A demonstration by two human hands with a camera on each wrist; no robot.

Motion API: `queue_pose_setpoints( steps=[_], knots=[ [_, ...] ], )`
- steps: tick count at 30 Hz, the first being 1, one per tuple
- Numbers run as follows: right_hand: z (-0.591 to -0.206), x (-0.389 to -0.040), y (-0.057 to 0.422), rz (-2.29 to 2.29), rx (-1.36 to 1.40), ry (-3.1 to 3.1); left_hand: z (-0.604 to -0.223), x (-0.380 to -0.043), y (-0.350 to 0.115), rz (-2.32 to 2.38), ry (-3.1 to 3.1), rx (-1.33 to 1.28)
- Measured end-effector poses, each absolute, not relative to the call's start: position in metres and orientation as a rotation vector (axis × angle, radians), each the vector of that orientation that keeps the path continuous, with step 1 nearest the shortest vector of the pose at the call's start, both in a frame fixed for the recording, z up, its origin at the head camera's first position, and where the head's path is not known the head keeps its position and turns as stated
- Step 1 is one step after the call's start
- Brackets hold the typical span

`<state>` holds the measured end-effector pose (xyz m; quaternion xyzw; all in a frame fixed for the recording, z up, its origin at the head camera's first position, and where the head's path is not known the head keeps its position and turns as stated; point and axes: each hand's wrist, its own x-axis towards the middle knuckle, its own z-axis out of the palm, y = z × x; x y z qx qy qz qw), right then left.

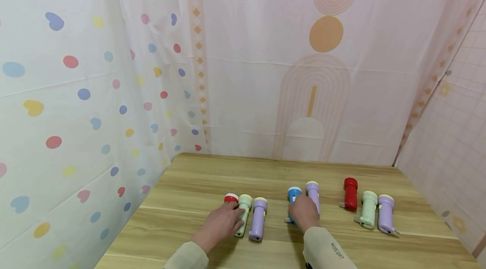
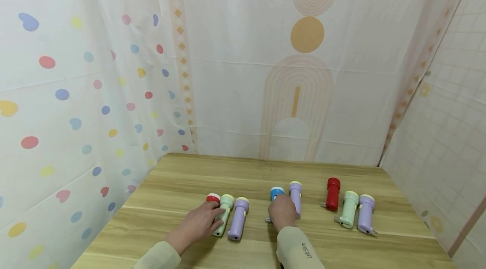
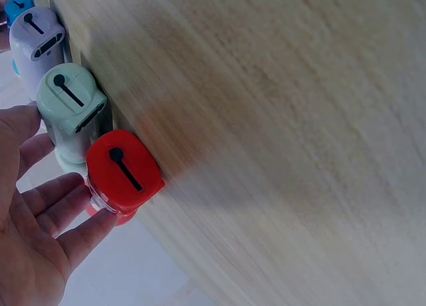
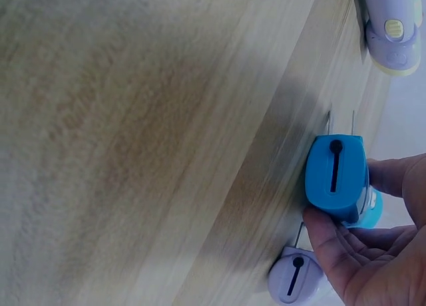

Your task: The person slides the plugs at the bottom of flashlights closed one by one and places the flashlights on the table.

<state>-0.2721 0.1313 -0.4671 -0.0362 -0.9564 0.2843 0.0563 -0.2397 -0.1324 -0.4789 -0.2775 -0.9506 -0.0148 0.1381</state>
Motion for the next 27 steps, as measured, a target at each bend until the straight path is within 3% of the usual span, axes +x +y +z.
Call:
queue_pose_setpoints(
  steps=[27],
  knots=[
    [-0.4693,-0.2696,0.1276,0.799,-0.113,-2.867,-0.4789,-0.2406,-0.1310,-0.078,-2.732,-0.812]
  ],
)
